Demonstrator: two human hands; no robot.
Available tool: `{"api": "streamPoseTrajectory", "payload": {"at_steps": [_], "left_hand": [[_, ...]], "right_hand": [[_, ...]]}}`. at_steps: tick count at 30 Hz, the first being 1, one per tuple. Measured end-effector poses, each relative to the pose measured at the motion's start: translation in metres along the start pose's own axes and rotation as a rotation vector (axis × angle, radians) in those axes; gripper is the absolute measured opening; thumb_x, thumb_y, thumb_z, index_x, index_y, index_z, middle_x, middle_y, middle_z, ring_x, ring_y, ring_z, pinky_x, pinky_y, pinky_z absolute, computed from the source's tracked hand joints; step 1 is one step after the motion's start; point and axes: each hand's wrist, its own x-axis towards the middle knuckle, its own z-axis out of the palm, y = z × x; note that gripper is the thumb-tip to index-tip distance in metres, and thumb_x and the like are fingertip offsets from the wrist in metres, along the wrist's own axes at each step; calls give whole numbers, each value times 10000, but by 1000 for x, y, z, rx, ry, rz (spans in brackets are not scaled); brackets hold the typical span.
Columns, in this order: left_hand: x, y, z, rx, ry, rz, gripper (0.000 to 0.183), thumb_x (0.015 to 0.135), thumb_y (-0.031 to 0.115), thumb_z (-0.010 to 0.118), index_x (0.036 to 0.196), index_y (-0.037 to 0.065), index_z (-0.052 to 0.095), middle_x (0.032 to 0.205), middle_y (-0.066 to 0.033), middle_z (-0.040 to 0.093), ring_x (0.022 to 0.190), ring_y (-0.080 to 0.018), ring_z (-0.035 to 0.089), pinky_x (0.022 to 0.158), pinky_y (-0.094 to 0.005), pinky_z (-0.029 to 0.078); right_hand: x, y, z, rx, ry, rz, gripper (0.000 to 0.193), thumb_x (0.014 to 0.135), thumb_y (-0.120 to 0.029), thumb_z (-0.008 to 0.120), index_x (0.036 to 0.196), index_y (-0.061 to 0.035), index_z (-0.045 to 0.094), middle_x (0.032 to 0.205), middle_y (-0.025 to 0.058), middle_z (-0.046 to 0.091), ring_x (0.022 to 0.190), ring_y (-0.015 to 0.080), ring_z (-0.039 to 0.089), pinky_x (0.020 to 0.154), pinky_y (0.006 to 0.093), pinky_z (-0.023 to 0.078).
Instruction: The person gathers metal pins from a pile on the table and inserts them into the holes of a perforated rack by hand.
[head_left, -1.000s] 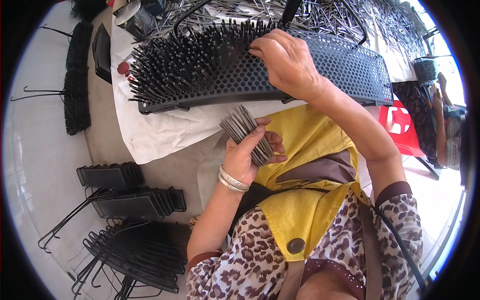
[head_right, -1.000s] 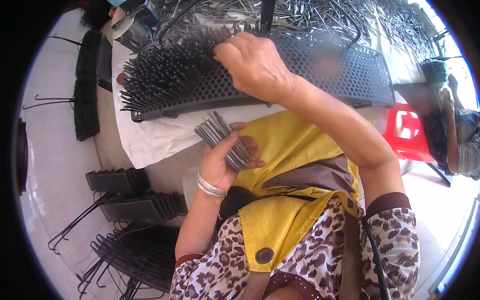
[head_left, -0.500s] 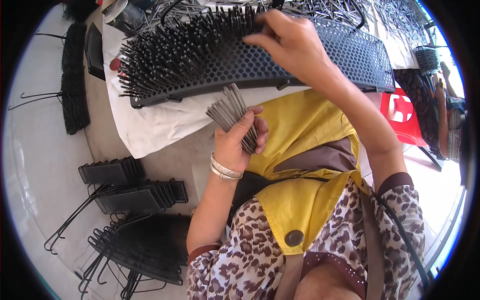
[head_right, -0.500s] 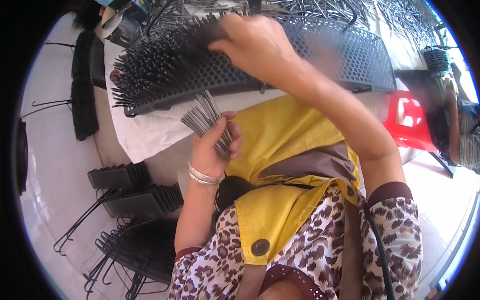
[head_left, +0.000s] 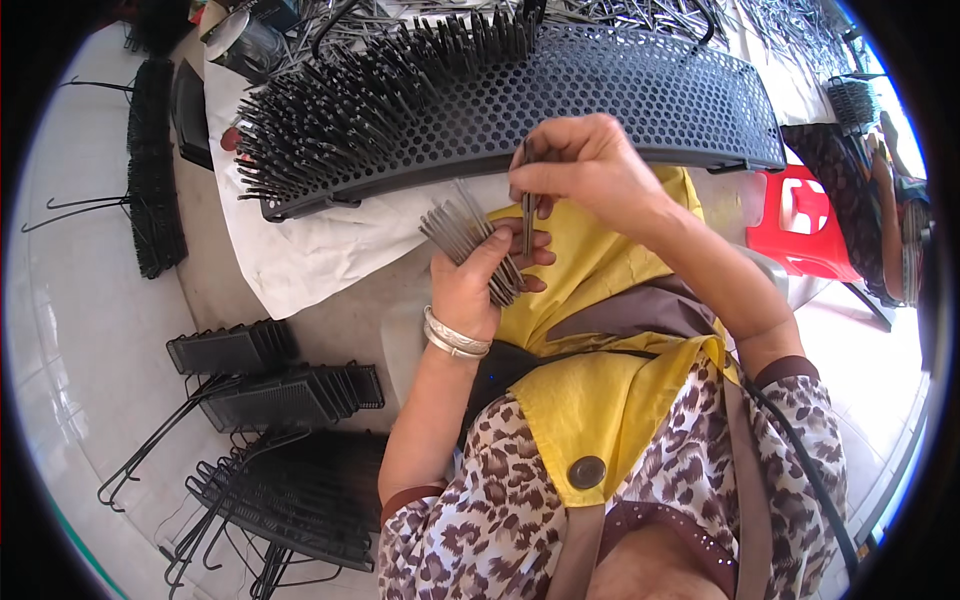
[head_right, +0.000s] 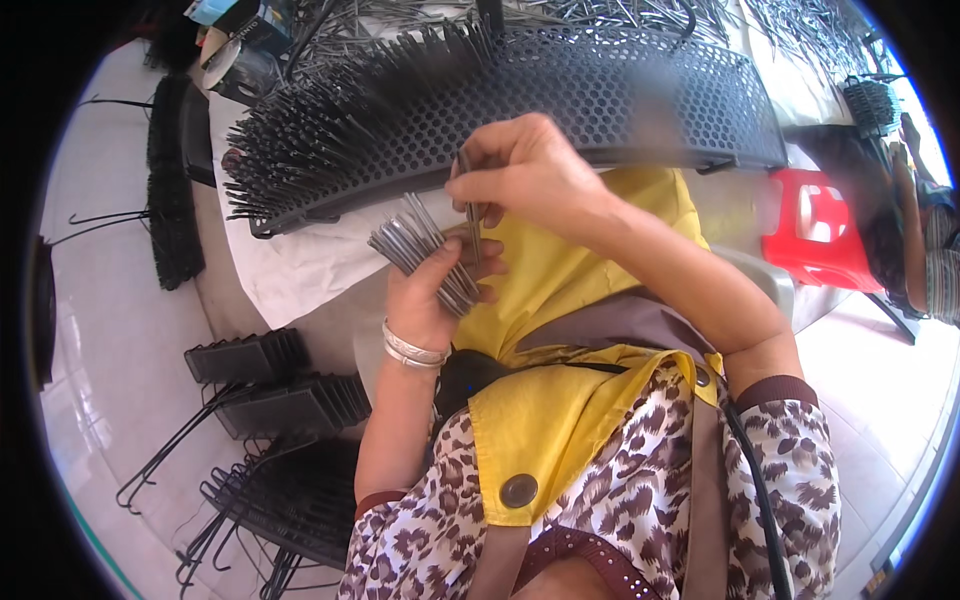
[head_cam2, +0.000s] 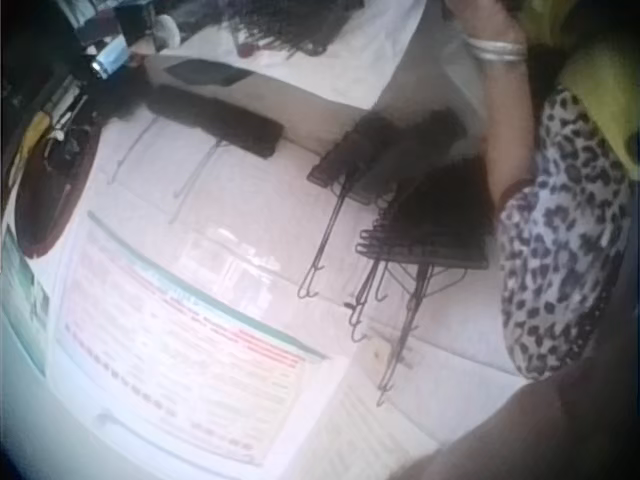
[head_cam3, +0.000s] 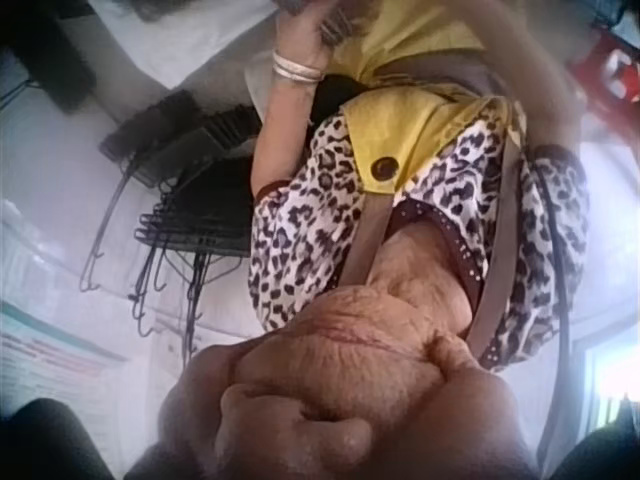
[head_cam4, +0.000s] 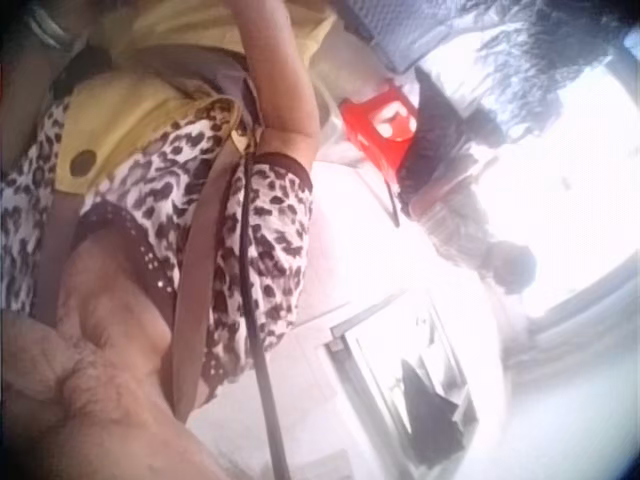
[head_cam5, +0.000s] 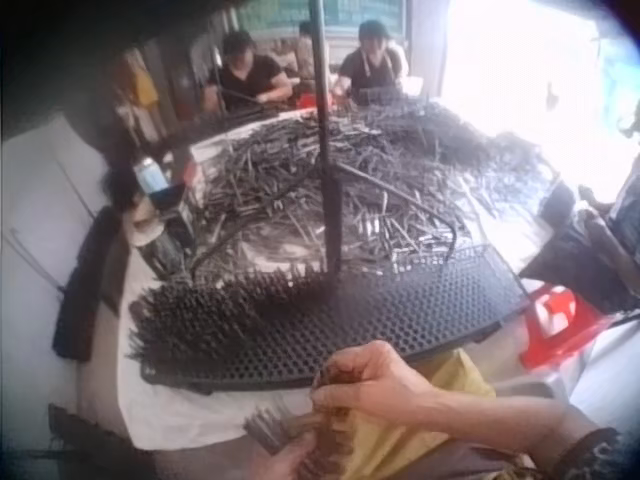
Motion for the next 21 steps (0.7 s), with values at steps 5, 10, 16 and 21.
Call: {"api": "streamPoseTrajectory", "payload": {"at_steps": [5, 10, 16, 21], "left_hand": [[-1, -5, -9, -155, 65, -43, 224, 812, 130, 482, 953, -43, 497, 849, -187, 579, 733, -276, 593, 538, -333, 506], [-2, -6, -8, -192, 62, -84, 221, 814, 143, 488, 941, -37, 504, 843, -182, 580, 716, -273, 594, 539, -337, 506], [-3, -7, -9, -206, 51, -76, 222, 810, 153, 504, 925, -36, 516, 821, -179, 583, 695, -268, 595, 535, -335, 504], [-8, -6, -5, -204, 41, -115, 230, 809, 164, 511, 932, -30, 520, 795, -174, 585, 676, -261, 596, 526, -334, 504]], "right_hand": [[26, -26, -20, 483, 159, -271, 143, 716, -7, 587, 838, 61, 556, 727, 146, 588, 637, 207, 598, 554, 285, 523], [60, -9, -21, 143, 420, -526, 128, 721, 30, 576, 848, 43, 578, 746, 107, 603, 636, 147, 592, 581, 232, 508], [62, -10, -4, -198, 469, -675, 99, 716, -3, 600, 814, -3, 609, 710, 31, 616, 600, 38, 544, 550, 144, 445], [61, -10, 0, -320, 471, -711, 99, 714, -20, 609, 813, -24, 615, 691, 1, 611, 589, 16, 527, 536, 128, 427]]}}
